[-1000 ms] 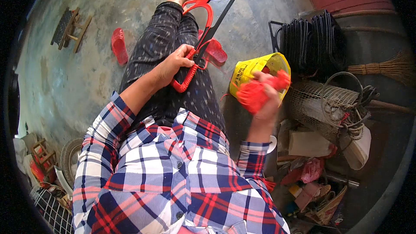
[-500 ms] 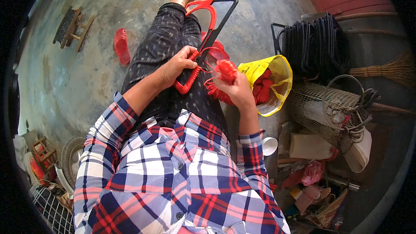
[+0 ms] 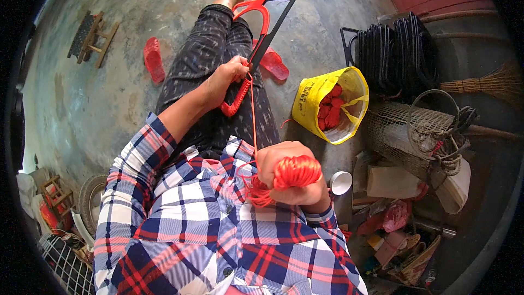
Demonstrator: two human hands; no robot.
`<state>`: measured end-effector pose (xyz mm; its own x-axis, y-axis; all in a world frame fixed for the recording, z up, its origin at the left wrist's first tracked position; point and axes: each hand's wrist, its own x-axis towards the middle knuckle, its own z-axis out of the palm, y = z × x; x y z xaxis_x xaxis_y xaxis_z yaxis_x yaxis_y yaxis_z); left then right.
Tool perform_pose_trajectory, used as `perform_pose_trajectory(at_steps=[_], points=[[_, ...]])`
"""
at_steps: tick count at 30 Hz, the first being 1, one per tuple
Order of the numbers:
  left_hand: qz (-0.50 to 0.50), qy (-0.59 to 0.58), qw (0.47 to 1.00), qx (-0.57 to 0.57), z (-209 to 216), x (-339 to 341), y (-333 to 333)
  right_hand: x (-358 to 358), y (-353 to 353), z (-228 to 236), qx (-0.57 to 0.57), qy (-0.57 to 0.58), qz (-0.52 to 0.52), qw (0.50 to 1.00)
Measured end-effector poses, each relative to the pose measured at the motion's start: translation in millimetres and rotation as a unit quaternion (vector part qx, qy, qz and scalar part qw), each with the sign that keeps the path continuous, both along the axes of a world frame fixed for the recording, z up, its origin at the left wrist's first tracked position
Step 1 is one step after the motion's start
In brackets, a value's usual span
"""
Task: Wrapping and weaving red rope around a red plastic frame.
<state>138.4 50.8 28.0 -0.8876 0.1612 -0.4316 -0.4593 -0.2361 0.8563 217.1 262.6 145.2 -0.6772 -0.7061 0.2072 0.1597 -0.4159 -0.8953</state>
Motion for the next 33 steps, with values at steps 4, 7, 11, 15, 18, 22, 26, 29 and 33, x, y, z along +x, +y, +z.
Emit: perform_pose_trajectory(at_steps=[4,7,11,15,18,22,26,29,33], points=[[0.02,0.019,1.0,-0.005,-3,1,5,3,2,5,-0.007,-0.014,0.015,1.0],[0.015,0.019,1.0,-0.007,-11,0,4,1,7,6,-0.026,-0.037,-0.004,0.999],[0.025,-0.012,1.0,0.007,-12,2,4,-13,13,14,-0.151,-0.08,-0.041,0.984],[0.06,0.418,0.807,-0.412,15,23,19,-20,14,28,-0.175,-0.12,-0.073,0.974],[-0.001,0.403,0.873,-0.275,40,32,30,-28,13,29,-0.162,-0.099,0.029,0.981],[0.078,0.222,0.972,-0.025,50,15,9,-38,23,20,0.04,0.003,-0.099,0.994],[0.091,0.092,0.991,-0.023,38,16,-18,-72,20,-17,0.432,0.302,-0.14,0.838],[0.096,0.024,0.994,-0.044,27,20,-23,-73,7,-49,0.584,0.376,-0.152,0.703],[0.044,-0.017,0.992,-0.118,16,17,-24,-75,-8,-73,0.594,0.371,-0.119,0.704]])
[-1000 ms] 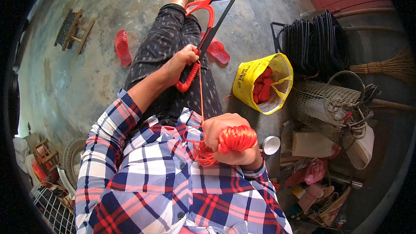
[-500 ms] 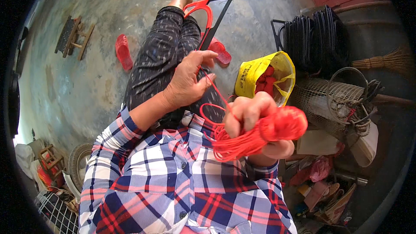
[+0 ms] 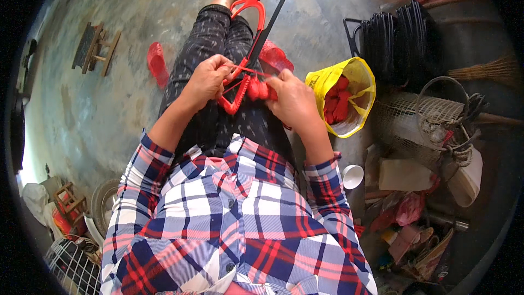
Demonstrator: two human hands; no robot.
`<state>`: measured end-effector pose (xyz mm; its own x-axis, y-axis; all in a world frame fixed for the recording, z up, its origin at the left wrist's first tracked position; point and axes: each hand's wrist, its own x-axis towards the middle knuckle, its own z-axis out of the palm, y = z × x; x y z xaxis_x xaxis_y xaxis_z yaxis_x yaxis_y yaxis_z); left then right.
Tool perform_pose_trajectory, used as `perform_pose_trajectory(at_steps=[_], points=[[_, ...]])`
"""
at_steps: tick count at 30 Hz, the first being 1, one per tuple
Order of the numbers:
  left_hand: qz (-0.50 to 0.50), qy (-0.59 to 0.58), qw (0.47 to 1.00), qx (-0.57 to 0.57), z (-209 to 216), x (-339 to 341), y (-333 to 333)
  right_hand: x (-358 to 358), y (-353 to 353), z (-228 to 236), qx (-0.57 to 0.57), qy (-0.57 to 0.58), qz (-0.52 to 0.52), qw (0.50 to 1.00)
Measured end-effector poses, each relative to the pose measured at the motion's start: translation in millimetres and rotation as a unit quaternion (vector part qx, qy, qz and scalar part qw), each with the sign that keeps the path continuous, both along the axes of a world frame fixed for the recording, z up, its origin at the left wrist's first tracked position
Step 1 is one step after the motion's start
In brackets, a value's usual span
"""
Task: Wrapping and weaving red rope around a red plastic frame.
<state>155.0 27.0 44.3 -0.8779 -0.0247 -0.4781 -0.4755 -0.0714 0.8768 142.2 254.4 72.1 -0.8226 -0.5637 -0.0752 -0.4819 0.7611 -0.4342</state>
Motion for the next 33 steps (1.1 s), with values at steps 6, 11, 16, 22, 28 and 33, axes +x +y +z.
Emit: perform_pose_trajectory(at_steps=[6,11,16,22,28,33], points=[[-0.036,0.08,0.981,-0.173,-15,0,2,-10,-34,-16,-0.046,0.009,-0.039,0.998],[-0.006,0.069,0.985,-0.158,-23,9,15,-16,-32,-22,-0.229,-0.134,-0.049,0.963],[0.052,0.017,0.998,0.019,-15,13,17,-7,-23,-22,-0.247,-0.099,-0.048,0.963],[0.079,0.297,0.89,-0.336,28,19,12,8,-13,-2,-0.379,-0.088,-0.153,0.908],[0.041,0.302,0.943,-0.13,57,26,31,17,-27,9,-0.361,0.034,-0.074,0.929],[0.035,0.102,0.961,0.255,61,17,24,16,-24,5,-0.393,0.024,-0.073,0.916]])
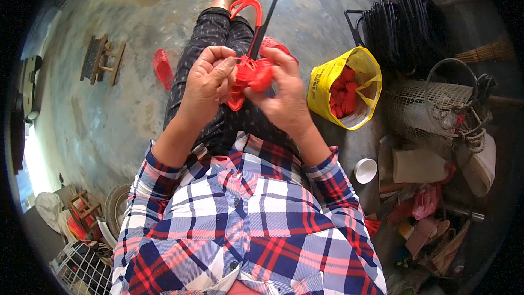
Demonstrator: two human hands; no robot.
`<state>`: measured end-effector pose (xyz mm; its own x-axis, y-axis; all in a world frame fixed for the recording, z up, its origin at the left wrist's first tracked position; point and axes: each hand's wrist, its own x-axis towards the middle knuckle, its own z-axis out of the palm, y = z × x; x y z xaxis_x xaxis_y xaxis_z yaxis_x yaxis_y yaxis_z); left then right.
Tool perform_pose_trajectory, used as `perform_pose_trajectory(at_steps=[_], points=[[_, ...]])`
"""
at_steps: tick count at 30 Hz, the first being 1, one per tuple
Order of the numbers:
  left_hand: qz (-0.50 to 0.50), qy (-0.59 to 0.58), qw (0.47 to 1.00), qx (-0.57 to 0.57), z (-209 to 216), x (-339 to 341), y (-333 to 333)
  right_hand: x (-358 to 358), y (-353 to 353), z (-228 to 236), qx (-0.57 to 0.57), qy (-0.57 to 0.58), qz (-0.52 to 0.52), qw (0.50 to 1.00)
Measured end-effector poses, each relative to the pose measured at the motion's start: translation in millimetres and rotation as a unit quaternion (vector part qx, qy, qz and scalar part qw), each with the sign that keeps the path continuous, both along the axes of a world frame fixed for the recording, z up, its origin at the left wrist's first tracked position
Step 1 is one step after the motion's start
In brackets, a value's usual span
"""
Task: Wrapping and weaving red rope around a red plastic frame.
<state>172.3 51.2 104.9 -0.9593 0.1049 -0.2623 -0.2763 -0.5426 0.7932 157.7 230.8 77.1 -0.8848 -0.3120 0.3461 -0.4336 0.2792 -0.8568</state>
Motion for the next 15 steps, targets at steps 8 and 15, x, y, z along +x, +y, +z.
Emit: perform_pose_trajectory(at_steps=[8,15], points=[[0.045,-0.023,0.996,-0.075,-25,-10,-9,-18,124,19,-0.534,-0.146,-0.087,0.828],[0.027,0.03,0.989,-0.142,-44,-16,-10,-34,169,-20,-0.604,-0.25,0.068,0.754]])
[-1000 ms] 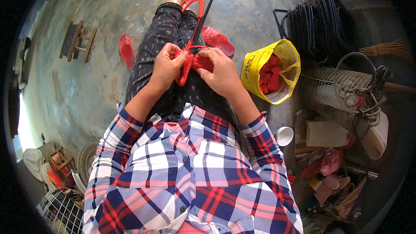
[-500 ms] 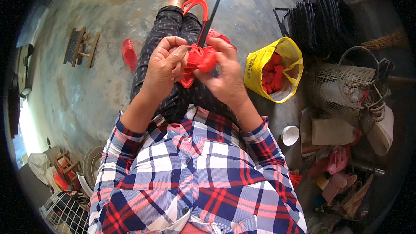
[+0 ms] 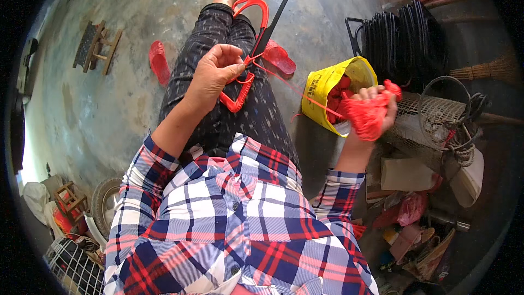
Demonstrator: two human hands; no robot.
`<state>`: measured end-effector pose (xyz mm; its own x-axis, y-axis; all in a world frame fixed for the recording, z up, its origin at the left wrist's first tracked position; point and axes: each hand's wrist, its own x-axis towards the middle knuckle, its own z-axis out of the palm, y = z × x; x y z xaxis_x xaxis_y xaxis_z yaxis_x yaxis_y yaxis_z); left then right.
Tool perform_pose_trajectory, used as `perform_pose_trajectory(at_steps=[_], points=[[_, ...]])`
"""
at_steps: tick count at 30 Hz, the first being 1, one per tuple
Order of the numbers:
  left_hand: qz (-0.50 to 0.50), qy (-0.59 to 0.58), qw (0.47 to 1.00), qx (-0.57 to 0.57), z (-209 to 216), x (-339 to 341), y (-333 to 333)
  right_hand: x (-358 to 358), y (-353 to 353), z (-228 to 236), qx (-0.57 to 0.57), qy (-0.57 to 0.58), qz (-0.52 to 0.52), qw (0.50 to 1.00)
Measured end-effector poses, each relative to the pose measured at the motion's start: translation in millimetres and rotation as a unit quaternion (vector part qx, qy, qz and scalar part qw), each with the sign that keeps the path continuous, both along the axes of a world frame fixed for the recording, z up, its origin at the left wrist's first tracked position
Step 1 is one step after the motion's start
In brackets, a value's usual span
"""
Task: Wrapping and weaving red rope around a red plastic frame.
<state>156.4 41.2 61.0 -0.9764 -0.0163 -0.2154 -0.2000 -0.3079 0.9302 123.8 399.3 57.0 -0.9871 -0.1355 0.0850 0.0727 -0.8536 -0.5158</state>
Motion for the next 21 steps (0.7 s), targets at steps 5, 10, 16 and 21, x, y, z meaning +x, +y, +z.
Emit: perform_pose_trajectory(at_steps=[5,10,16,21], points=[[-0.012,0.0,1.0,-0.016,-3,0,0,24,-79,-32,0.119,-0.15,0.103,0.976],[-0.003,-0.001,0.999,-0.032,-2,-1,4,25,-141,-28,0.353,-0.099,0.185,0.912],[0.027,-0.023,0.994,-0.102,-13,-4,6,25,-110,-5,0.367,-0.102,0.147,0.913],[-0.014,-0.111,0.994,-0.009,-28,-22,5,56,-74,16,0.35,-0.112,0.096,0.925]])
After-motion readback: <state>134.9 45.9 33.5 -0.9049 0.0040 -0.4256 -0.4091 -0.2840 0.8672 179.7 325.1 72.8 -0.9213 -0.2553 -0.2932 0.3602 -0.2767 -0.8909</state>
